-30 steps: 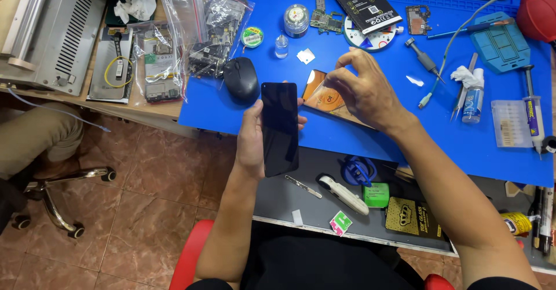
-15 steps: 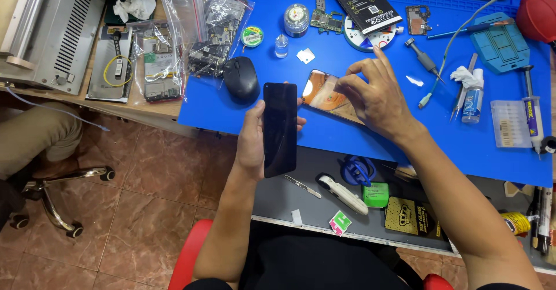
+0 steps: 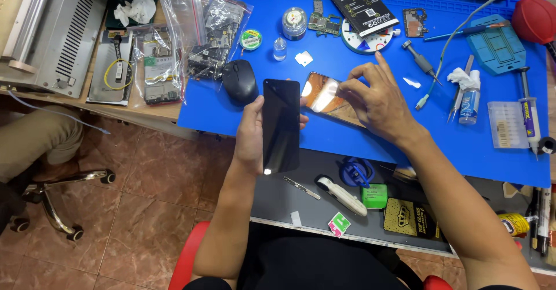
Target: The person removes a protective film from a smartphone back cover, then applies adhesive from a tube along the edges of the device. The person handles the phone and adhesive tube throughout the process.
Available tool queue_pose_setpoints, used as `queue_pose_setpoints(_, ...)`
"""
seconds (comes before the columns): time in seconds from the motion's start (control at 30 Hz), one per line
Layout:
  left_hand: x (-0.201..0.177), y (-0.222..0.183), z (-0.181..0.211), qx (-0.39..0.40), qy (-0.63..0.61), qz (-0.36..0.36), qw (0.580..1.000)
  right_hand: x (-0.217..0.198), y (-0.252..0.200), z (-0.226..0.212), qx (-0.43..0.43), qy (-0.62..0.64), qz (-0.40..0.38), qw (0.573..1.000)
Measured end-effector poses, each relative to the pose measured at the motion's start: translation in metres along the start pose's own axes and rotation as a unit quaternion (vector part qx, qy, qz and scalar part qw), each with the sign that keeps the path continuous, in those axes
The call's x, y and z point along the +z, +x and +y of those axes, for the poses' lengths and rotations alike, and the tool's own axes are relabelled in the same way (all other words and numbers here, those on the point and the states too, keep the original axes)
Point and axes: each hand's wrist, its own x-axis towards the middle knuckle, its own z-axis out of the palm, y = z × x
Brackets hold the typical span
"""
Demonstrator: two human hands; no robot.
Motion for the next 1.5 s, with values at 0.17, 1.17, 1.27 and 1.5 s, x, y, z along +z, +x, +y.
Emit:
queue_pose_setpoints(0.17,-0.003,0.003,-0.005,-0.010,0.001,0.008,1.000,-0.007,-0.005,0.001,0.011,-0.003,-0.006,1.000)
queue_pose_setpoints(1.17,0.012,-0.001,0.008,-0.068,0.023,0.062,0.996,-0.075,-0.069,0.031,0.035,-0.014,-0.014,0.999)
queue_pose_setpoints(1.27,0.014,-0.001,0.009,-0.067,0.023,0.062,0.996,-0.085,-0.081,0.034,0.044,-0.031,-0.015,0.998)
queue_pose_setpoints(1.5,0.015,-0.001,0.007,-0.066,0.009,0.066,0.996,-0.103,-0.113,0.054,0.085,-0.050,0.008,0.995)
